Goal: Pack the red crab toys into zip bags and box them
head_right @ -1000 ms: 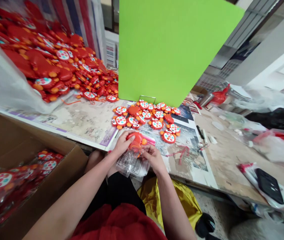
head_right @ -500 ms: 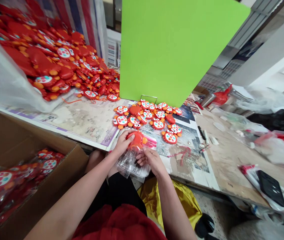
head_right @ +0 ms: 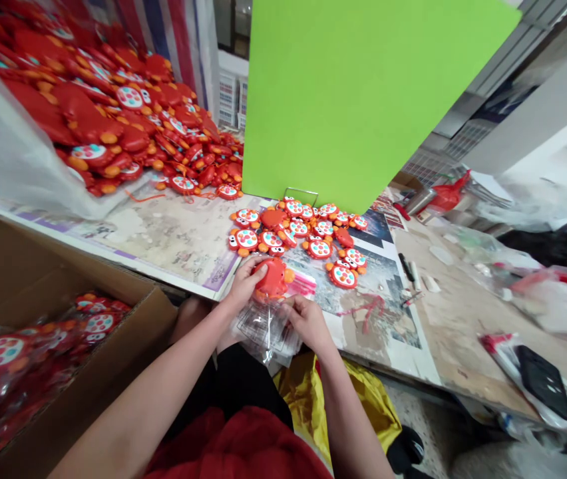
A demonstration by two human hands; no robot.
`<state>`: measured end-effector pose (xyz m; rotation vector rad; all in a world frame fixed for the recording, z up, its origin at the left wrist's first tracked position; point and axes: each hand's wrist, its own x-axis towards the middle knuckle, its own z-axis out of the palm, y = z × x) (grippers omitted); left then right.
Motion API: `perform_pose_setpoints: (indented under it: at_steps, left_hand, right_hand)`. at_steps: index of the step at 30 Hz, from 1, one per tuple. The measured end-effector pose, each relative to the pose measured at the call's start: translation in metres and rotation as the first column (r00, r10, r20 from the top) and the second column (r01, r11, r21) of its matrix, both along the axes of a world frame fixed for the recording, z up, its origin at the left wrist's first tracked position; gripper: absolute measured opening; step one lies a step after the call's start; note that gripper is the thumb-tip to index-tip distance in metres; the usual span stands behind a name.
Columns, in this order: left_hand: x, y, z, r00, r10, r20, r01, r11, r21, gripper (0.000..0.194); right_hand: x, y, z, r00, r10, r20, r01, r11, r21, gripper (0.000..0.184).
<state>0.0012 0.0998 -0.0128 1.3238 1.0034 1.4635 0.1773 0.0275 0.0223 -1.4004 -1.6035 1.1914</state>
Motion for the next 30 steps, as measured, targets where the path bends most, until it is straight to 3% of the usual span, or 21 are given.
perform_pose_setpoints:
  at_steps: [5, 8, 14, 18, 24, 30]
  left_hand:
    - [0.000, 0.000, -0.001, 0.998, -0.058, -0.021, 0.058, 0.998, 0.004, 0.033]
    - [0.001, 0.000, -0.003, 0.998, -0.053, -0.016, 0.053, 0.999, 0.004, 0.033]
    - [0.003, 0.000, -0.004, 0.993, -0.114, 0.029, 0.113, 0.993, 0.019, 0.032]
    - [0.000, -0.001, 0.004, 0.974, -0.206, 0.096, 0.210, 0.977, -0.034, 0.032]
    - [-0.004, -0.004, 0.015, 0.946, -0.318, -0.060, 0.317, 0.948, -0.029, 0.032]
    - [0.005, -0.010, 0.016, 0.925, -0.368, -0.098, 0.357, 0.928, -0.109, 0.034]
  right_hand:
    - [0.008, 0.005, -0.016, 0.941, -0.159, 0.298, 0.085, 0.965, 0.246, 0.017]
    - [0.004, 0.007, -0.018, 0.894, -0.222, 0.388, 0.084, 0.936, 0.343, 0.014]
    - [0.007, 0.007, -0.018, 0.839, -0.257, 0.479, 0.059, 0.919, 0.390, 0.016]
    - [0.011, 0.009, -0.016, 0.794, -0.258, 0.551, 0.013, 0.912, 0.409, 0.014]
    - [0.016, 0.014, -0.012, 0.846, -0.267, 0.462, 0.072, 0.915, 0.396, 0.010]
    - [0.014, 0.011, -0.018, 0.906, -0.396, 0.147, 0.329, 0.880, 0.344, 0.016]
